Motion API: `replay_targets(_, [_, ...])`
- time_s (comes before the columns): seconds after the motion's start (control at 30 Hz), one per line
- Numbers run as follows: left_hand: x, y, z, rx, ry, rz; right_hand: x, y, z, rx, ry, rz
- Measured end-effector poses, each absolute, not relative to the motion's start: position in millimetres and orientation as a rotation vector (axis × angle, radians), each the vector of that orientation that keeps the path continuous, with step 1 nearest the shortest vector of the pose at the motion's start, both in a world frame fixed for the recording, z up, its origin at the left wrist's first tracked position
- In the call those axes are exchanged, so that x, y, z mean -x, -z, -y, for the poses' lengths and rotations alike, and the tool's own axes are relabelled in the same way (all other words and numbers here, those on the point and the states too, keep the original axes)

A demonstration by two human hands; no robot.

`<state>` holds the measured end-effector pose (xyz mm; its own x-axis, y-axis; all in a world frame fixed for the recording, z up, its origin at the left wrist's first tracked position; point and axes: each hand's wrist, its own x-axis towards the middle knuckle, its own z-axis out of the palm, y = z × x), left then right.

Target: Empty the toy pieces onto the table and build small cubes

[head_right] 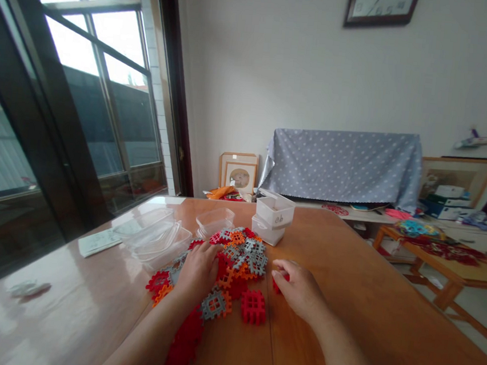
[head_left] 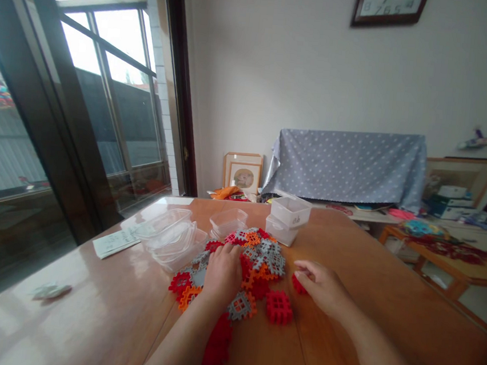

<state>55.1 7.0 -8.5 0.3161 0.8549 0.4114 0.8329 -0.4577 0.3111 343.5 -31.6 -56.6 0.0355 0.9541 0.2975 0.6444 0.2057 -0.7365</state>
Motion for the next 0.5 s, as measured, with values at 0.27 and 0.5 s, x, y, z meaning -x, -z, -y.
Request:
replay_targets(0.27, [-68,10,-4,-1.961,-1.336,-1.009,-317,33,48,1.378,-0.579,1.643])
replay_targets(0.5, [-88,9,14,-1.364,-1.108,-0.504,-287,13,65,1.214,-0.727,1.787])
